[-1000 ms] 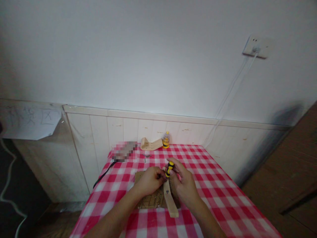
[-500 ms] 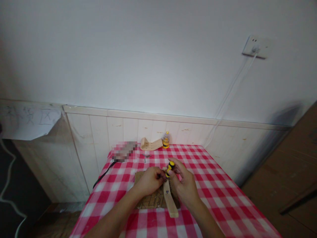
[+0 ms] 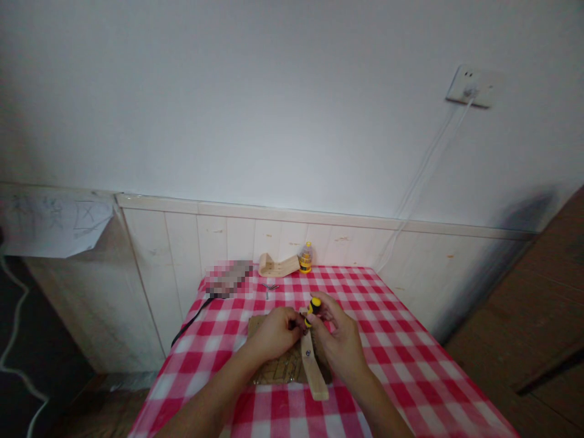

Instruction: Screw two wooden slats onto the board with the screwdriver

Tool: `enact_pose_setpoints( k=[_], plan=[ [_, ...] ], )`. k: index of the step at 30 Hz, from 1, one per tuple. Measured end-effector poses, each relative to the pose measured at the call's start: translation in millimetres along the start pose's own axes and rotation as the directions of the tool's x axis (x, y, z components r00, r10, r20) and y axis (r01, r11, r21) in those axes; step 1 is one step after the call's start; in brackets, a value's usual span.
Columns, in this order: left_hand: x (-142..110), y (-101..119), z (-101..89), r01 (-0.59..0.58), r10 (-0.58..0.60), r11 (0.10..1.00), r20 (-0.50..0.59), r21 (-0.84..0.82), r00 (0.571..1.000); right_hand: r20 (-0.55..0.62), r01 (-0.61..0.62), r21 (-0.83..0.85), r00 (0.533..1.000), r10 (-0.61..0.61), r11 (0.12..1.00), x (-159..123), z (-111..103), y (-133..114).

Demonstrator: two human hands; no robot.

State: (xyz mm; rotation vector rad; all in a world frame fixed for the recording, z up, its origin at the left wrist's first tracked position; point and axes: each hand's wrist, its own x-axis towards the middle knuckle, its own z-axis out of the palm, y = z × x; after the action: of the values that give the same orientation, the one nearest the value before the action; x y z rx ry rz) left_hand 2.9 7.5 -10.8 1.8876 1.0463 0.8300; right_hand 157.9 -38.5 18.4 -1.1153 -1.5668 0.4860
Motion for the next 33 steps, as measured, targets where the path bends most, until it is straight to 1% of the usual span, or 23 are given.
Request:
enact_pose_setpoints(
  k=[9,14,27,30,33],
  plan=[
    [0,3,-1.0,-0.003,0.003,0.999,-0.003,0.037,1.000,-0.004,0.005,0.013,1.000,-0.005,1.000,0,0,-3],
    [-1,2,-1.3,-0.020,0.020,1.000,-0.004,0.018,1.000,-0.019,-0.005,0.016,1.000,0.005,1.000,0,1,-4],
    [0,3,-1.0,0.003,-0.003,1.000,0.006,0.014,1.000,-0.034,-0.015,0.033,0.999,0.016,0.999,-1,1,-3],
    [0,3,-0.9,0.007,-0.007,1.000,0.011,0.006,1.000,-0.055,-0.021,0.030,0.998,0.023,0.999,-3,1,-5],
    [0,3,-1.3,0.004,-0.004,1.000,0.021,-0.020,1.000,-0.102,-0.017,0.006,0.995,0.017,1.000,-7,-2,-10]
  ],
)
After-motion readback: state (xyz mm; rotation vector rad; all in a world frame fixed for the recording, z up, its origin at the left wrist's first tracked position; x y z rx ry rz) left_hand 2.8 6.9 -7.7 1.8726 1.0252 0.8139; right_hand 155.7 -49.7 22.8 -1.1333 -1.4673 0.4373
